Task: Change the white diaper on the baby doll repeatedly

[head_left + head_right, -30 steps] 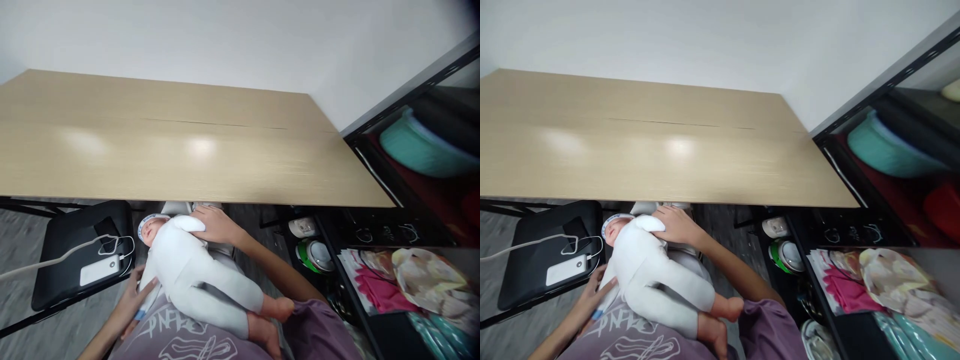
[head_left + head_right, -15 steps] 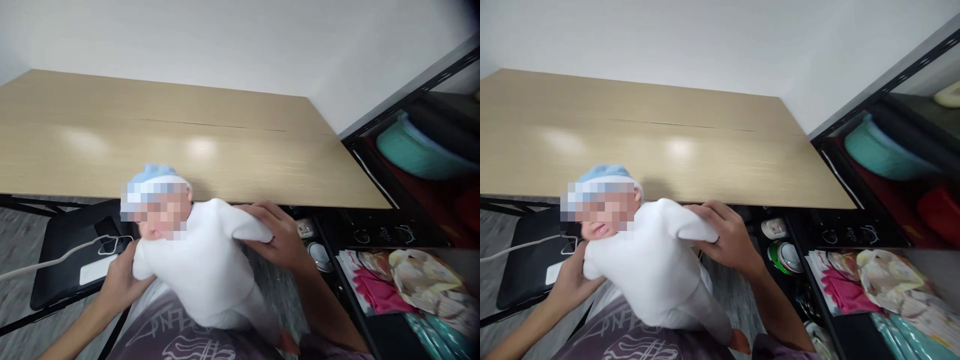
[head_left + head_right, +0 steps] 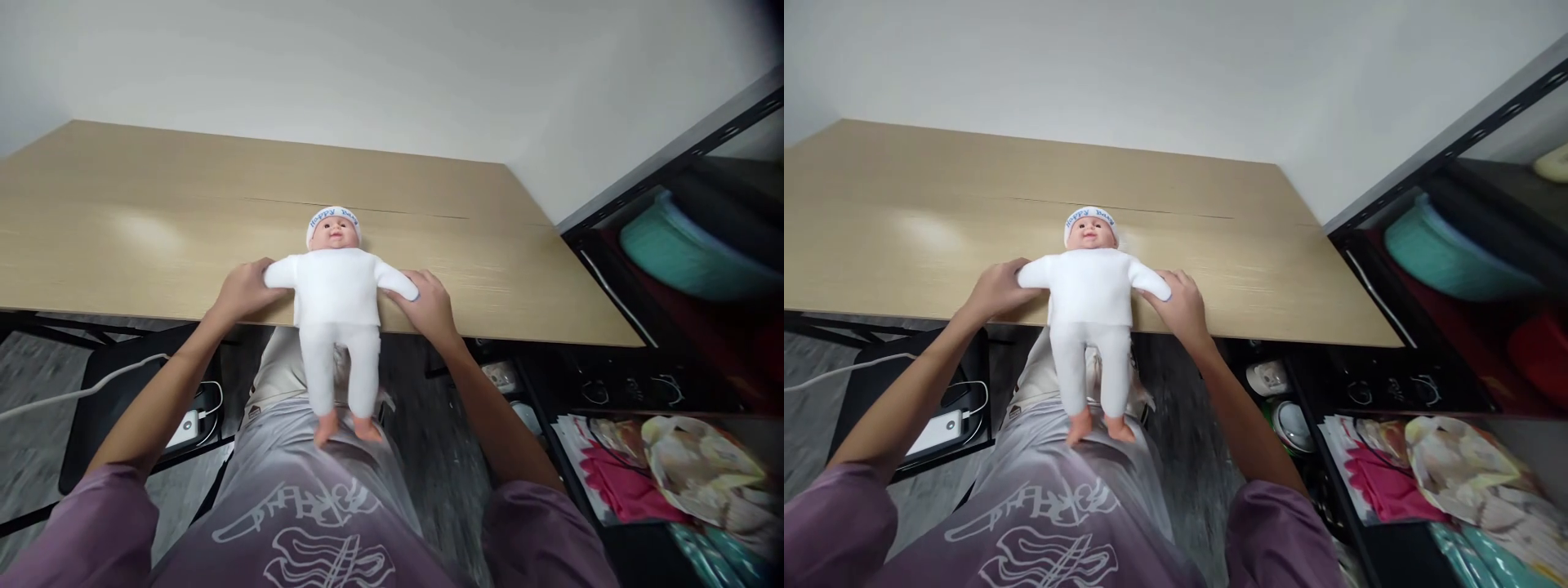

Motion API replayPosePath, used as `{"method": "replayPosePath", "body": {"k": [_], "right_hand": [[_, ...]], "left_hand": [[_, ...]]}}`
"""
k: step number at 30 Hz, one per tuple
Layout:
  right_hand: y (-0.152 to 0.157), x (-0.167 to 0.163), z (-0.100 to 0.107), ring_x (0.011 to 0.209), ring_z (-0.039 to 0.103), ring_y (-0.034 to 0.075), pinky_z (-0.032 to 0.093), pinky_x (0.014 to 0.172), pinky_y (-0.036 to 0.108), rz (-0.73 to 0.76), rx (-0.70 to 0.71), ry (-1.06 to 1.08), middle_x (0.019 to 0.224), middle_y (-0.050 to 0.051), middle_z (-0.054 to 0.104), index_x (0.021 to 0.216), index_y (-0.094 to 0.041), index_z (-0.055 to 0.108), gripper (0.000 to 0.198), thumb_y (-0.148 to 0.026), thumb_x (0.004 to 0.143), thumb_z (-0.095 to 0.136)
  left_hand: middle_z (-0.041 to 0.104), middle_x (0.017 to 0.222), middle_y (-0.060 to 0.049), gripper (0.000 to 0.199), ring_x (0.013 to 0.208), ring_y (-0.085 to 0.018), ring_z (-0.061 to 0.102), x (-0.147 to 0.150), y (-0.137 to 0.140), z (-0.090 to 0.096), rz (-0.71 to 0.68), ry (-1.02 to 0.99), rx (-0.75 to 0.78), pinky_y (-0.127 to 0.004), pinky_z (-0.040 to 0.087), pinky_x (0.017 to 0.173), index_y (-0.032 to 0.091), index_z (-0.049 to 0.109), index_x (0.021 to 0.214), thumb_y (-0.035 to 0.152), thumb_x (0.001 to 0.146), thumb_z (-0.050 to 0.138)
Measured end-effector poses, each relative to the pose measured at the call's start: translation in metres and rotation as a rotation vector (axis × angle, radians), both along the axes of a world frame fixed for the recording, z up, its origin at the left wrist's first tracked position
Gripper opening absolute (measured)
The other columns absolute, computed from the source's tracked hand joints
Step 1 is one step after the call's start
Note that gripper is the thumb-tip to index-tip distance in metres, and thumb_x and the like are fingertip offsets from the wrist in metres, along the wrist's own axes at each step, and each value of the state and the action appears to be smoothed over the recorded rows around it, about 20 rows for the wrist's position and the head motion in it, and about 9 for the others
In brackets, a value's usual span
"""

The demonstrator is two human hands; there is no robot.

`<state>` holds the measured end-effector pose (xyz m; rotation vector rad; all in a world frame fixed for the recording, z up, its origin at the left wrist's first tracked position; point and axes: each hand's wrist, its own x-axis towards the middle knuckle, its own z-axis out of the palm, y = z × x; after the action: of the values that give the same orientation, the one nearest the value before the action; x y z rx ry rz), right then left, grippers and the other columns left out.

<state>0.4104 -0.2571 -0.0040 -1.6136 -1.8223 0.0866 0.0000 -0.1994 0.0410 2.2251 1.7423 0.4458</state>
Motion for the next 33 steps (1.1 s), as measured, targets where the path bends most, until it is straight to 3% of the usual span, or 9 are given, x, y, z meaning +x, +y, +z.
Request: {"method": "replayPosePath", "body": {"k": [5, 8, 15, 20, 28, 33], "right_hand": [[0.030, 0.000, -0.015, 0.117, 0.070, 0.039, 0.057, 0.107, 0.051, -0.052, 0.020, -0.020, 0.123, 0.018, 0.080, 0.134, -0.019, 0.083, 0.071, -0.081, 0.110, 0.059], [0.049, -0.002, -0.023, 0.120, 0.069, 0.039, 0.056, 0.109, 0.051, -0.064, 0.004, -0.052, 0.129, 0.021, 0.078, 0.140, -0.017, 0.081, 0.069, -0.076, 0.113, 0.058], [0.118, 0.001, -0.040, 0.126, 0.067, 0.040, 0.053, 0.114, 0.053, -0.017, 0.016, -0.127, 0.138, 0.025, 0.077, 0.147, -0.011, 0.073, 0.066, -0.066, 0.119, 0.050], [0.177, 0.007, -0.046, 0.122, 0.067, 0.042, 0.053, 0.110, 0.054, -0.020, 0.030, -0.167, 0.136, 0.025, 0.078, 0.142, -0.013, 0.073, 0.071, -0.072, 0.118, 0.043], [0.276, 0.018, -0.054, 0.119, 0.068, 0.042, 0.054, 0.110, 0.057, -0.009, 0.096, -0.188, 0.131, 0.025, 0.079, 0.140, -0.014, 0.075, 0.076, -0.078, 0.116, 0.040], [0.299, 0.028, -0.048, 0.127, 0.067, 0.043, 0.054, 0.116, 0.060, 0.089, 0.122, -0.165, 0.136, 0.025, 0.077, 0.142, -0.015, 0.073, 0.072, -0.076, 0.114, 0.049]], "left_hand": [[0.077, 0.142, -0.020, 0.060, 0.126, -0.038, 0.067, -0.001, 0.025, -0.007, 0.008, 0.049, 0.157, -0.046, 0.046, 0.108, 0.015, 0.069, 0.148, 0.054, 0.104, 0.068], [0.074, 0.143, -0.022, 0.057, 0.130, -0.038, 0.061, 0.002, 0.041, -0.013, -0.004, 0.080, 0.174, -0.049, 0.041, 0.114, 0.013, 0.066, 0.147, 0.055, 0.109, 0.061], [0.073, 0.144, -0.025, 0.065, 0.128, -0.040, 0.061, 0.009, 0.107, -0.033, -0.010, 0.104, 0.242, -0.050, 0.044, 0.114, 0.009, 0.066, 0.149, 0.059, 0.109, 0.059], [0.077, 0.138, -0.026, 0.068, 0.127, -0.045, 0.066, 0.012, 0.161, -0.041, 0.025, 0.127, 0.286, -0.053, 0.049, 0.110, 0.010, 0.070, 0.145, 0.064, 0.105, 0.061], [0.077, 0.135, -0.024, 0.066, 0.127, -0.045, 0.066, 0.015, 0.249, -0.050, 0.027, 0.084, 0.366, -0.057, 0.049, 0.113, 0.015, 0.071, 0.139, 0.070, 0.104, 0.062], [0.074, 0.142, -0.023, 0.073, 0.134, -0.043, 0.064, 0.012, 0.281, -0.049, -0.044, 0.025, 0.424, -0.058, 0.049, 0.119, 0.015, 0.070, 0.142, 0.077, 0.104, 0.063]]}}
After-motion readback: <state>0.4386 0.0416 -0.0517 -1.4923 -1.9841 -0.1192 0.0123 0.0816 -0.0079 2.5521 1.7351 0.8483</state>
